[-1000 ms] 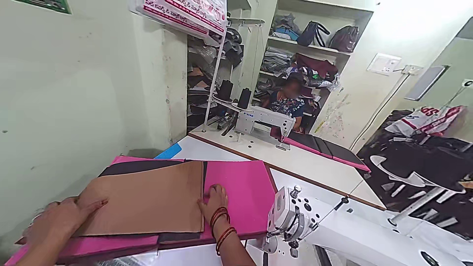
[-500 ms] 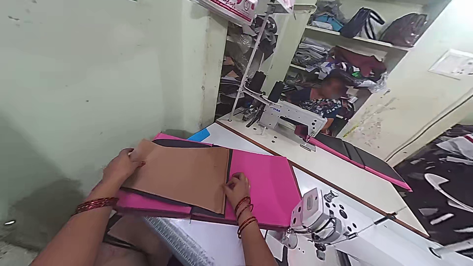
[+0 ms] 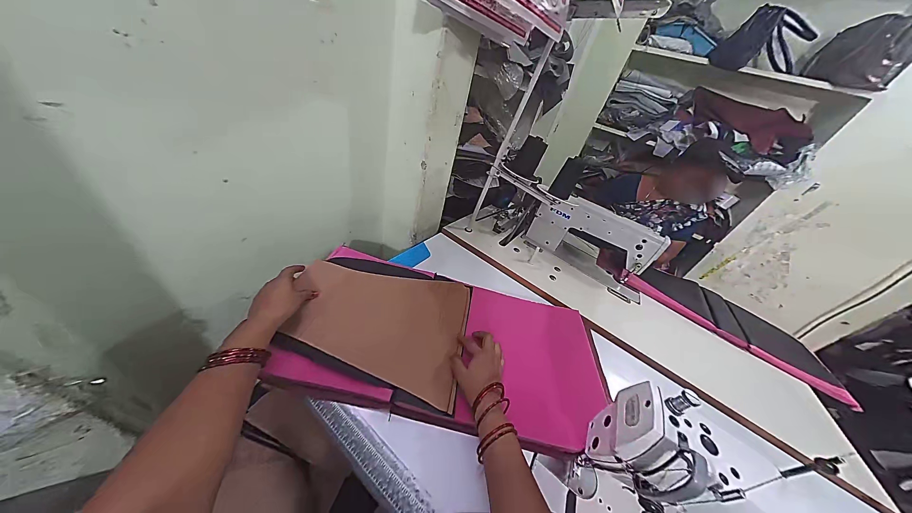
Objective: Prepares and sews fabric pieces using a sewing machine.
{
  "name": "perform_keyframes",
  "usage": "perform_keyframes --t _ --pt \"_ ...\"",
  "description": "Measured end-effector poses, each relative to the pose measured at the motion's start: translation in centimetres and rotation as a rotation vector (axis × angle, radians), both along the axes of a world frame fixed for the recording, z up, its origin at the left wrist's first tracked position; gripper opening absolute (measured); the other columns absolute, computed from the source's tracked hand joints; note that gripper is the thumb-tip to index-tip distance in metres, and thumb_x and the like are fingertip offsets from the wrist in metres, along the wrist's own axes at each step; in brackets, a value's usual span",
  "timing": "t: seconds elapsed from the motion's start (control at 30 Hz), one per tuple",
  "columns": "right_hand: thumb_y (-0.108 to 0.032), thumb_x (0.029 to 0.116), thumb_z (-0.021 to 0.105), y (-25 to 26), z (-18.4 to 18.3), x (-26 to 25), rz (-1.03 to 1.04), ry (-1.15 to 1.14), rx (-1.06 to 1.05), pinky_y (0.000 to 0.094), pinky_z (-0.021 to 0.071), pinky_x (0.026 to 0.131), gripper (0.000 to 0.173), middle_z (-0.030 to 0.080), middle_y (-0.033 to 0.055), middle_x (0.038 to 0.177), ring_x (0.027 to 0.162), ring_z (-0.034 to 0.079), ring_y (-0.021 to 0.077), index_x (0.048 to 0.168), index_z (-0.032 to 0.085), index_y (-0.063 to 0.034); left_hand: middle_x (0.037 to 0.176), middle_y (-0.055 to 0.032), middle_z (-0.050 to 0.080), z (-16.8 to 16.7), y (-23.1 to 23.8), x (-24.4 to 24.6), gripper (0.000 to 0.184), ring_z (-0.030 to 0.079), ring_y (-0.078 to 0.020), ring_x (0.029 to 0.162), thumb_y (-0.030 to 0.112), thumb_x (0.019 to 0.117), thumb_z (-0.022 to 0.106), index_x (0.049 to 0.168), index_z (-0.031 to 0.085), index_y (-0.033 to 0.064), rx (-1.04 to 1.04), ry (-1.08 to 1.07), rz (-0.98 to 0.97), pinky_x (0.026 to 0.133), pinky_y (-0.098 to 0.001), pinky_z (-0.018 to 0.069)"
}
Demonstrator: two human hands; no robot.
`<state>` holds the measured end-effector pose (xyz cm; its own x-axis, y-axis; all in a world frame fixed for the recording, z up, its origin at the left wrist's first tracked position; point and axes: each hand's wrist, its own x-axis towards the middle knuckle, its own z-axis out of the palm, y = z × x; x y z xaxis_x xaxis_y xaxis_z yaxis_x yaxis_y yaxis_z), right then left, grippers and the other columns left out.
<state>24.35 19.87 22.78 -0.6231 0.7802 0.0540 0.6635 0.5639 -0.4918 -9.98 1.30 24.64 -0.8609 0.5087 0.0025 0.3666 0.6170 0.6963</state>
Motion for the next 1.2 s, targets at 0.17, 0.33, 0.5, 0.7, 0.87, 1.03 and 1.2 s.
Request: perform_keyframes --t 0.17,0.33,0.5,0.7,0.87,1.03,1.2 --pt "-0.035 0.0947 0.063 0.1 0.0 -0.1 -0.001 -0.02 0.002 0.0541 0.0308 0.117 0.043 0.05 0.0125 0.152 0.14 0.043 0.0361 0.136 0.069 -0.0241 0.137 -0.0261 0.061 -0.3 -0.4 -0.7 0.044 0.055 -0.0448 0.132 0.012 0.1004 0.063 0.144 0.056 0.0085 0.002 0.005 -0.038 0.111 -0.0639 0.0374" --pt "-0.036 0.0945 0.064 0.1 -0.2 -0.2 0.0 -0.006 0.026 0.0557 0.0322 0.115 0.042 0.052 0.0139 0.15 0.138 0.045 0.0375 0.134 0.07 -0.0229 0.139 -0.0205 0.062 -0.1 -0.2 -1.0 0.037 0.054 -0.04 0.135 0.013 0.1011 0.063 0.137 0.064 0.0097 -0.017 0.001 -0.053 0.114 -0.0601 0.0366" --pt "-0.035 0.0955 0.061 0.0 -0.3 -0.2 0.006 -0.026 0.042 0.0554 0.032 0.115 0.043 0.052 0.014 0.15 0.139 0.045 0.0376 0.136 0.069 -0.0231 0.141 -0.019 0.061 -0.1 0.1 -0.8 0.035 0.054 -0.0384 0.136 0.011 0.1028 0.059 0.138 0.064 0.0092 -0.022 0.03 -0.047 0.115 -0.0583 0.0367" --pt "-0.035 0.097 0.059 0.0 -0.4 -0.3 0.002 -0.047 0.051 0.0548 0.0299 0.117 0.043 0.052 0.0132 0.151 0.14 0.044 0.0367 0.139 0.067 -0.0249 0.14 -0.0223 0.06 -0.4 0.6 -0.5 0.035 0.054 -0.041 0.135 0.009 0.1041 0.056 0.138 0.064 0.0093 -0.002 0.075 -0.022 0.114 -0.0596 0.0372" --pt "-0.035 0.098 0.059 0.0 -0.2 -0.3 0.008 -0.059 0.049 0.0557 0.0307 0.116 0.043 0.052 0.0135 0.151 0.139 0.045 0.0372 0.139 0.067 -0.0247 0.143 -0.0244 0.057 -0.5 0.7 -0.2 0.035 0.05 -0.0451 0.136 0.014 0.1046 0.057 0.138 0.064 0.0111 -0.076 0.124 0.018 0.112 -0.0642 0.0369" --pt "-0.037 0.0986 0.057 0.1 0.0 -0.3 0.013 -0.101 0.019 0.055 0.0298 0.118 0.044 0.049 0.0118 0.154 0.141 0.043 0.0356 0.141 0.065 -0.0269 0.158 -0.0312 0.036 0.6 5.1 5.5 0.048 0.025 -0.0545 0.149 0.014 0.0997 0.057 0.145 0.053 0.0013 -0.131 0.43 -0.049 0.116 -0.0741 0.0198" --pt "-0.035 0.0978 0.057 -0.2 0.2 -0.3 0.014 -0.093 0.019 0.0548 0.0285 0.118 0.044 0.049 0.0123 0.154 0.141 0.043 0.036 0.14 0.066 -0.0252 0.166 -0.0191 0.03 2.2 14.9 16.4 0.06 0.021 -0.0436 0.155 0.036 0.1095 0.042 0.16 0.033 0.005 -0.25 0.406 -0.729 0.122 -0.0665 0.011"
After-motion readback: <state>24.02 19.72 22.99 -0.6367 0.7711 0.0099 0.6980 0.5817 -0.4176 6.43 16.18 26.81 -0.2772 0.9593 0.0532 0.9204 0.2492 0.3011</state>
